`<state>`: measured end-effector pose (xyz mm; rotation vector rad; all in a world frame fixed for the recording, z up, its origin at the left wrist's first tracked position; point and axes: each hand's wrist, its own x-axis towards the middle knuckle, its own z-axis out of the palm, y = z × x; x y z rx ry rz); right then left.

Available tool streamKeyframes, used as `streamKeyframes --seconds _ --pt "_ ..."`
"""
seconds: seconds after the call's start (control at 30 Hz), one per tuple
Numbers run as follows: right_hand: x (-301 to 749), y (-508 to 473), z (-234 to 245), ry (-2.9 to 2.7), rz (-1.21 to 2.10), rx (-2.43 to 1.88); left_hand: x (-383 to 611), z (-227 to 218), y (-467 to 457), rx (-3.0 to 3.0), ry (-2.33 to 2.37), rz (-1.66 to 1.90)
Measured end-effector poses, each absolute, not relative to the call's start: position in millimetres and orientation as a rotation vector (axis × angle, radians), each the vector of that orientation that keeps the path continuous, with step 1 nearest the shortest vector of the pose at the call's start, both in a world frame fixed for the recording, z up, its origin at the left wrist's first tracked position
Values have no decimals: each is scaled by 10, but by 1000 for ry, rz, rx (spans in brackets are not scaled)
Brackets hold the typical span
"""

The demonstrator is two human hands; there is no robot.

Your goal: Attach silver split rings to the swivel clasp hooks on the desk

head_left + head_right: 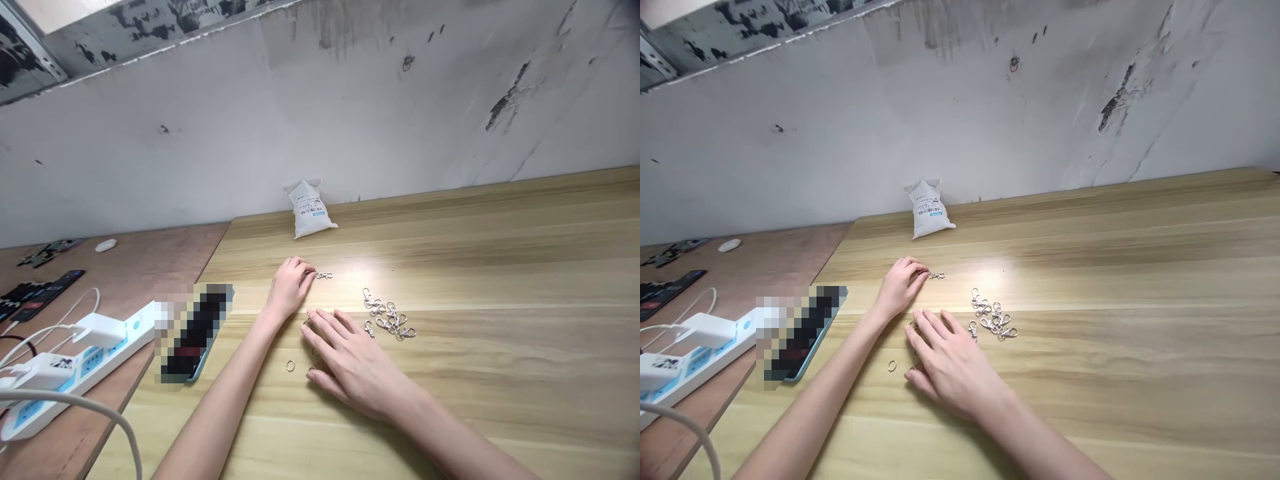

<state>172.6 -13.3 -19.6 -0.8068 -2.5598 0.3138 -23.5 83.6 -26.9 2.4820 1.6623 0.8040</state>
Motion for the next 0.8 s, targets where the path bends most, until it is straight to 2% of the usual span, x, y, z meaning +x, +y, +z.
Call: streamKeyframes --seconds 0.2,0.37,0.63,0.8 --pt "1653 -219 -202 -2672 538 -687 -204 -182 878 2458 1528 827" --pt "1666 -279 -158 -2674 591 -575 -128 -111 867 2429 1468 851" --pt "1841 -63 -157 -2254 508 -896 -110 -133 600 2159 1457 1067" --pt "1881 17 -190 -1976 582 -916 17 -21 269 1939 1373 1153"
